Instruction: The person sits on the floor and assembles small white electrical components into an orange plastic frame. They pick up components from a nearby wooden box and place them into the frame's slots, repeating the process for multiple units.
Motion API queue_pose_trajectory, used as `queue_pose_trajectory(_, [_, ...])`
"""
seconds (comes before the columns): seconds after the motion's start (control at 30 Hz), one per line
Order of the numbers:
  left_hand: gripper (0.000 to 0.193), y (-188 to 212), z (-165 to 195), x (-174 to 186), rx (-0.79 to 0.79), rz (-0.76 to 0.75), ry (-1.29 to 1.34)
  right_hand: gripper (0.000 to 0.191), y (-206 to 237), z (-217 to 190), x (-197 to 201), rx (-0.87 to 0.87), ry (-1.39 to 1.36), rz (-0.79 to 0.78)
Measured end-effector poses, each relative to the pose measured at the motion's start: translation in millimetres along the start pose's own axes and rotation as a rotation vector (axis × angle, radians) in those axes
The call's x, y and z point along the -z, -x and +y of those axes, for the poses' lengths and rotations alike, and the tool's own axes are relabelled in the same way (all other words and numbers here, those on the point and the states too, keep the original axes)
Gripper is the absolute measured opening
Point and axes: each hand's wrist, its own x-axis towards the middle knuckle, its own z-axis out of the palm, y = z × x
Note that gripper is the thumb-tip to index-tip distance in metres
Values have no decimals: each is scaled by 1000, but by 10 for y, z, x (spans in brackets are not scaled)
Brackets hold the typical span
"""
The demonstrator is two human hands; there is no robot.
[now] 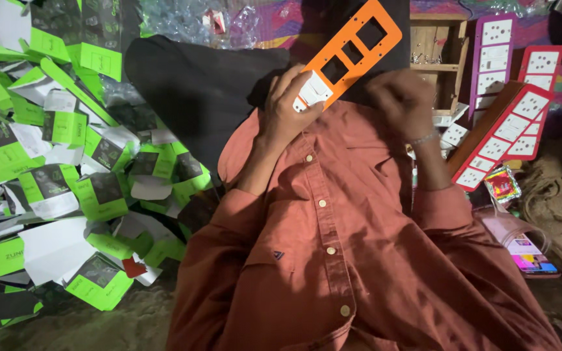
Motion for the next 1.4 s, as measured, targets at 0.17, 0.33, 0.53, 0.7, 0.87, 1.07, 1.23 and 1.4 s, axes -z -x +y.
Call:
queue_pose_trajectory(0.17, [56, -9, 21, -13, -5, 36, -22, 22, -340, -428, -377, 345, 149, -146])
queue_pose_trajectory(0.33, [57, 3, 10, -28, 3, 39, -24, 25, -394, -441, -398, 413, 250, -165])
queue_pose_trajectory(0.53, [58, 9, -12, -44, 20, 14, -13, 29, -346, -327, -401, 418, 226, -189])
queue_pose_trajectory(0.7, [57, 11, -2, -36, 10, 24, -45, 23, -364, -456, -417, 447, 261, -165])
queue_pose_trajectory(0.87, [64, -14, 30, 3, -35, -38, -37, 21, -314, -634, -315, 438, 472, -138])
queue_pose_trajectory(1.07, [51, 10, -9, -8, -171, -101, 0, 13, -209, 114, 39, 106, 236, 140])
queue_pose_trajectory(1.23, [40, 37, -65, -22, -272, -7, -55, 18, -421, 1283, 352, -297, 362, 92])
queue_pose_trajectory(1.4, [37, 81, -43, -20, 33, 54, 144, 32, -623, 1521, 193, -380, 574, -185])
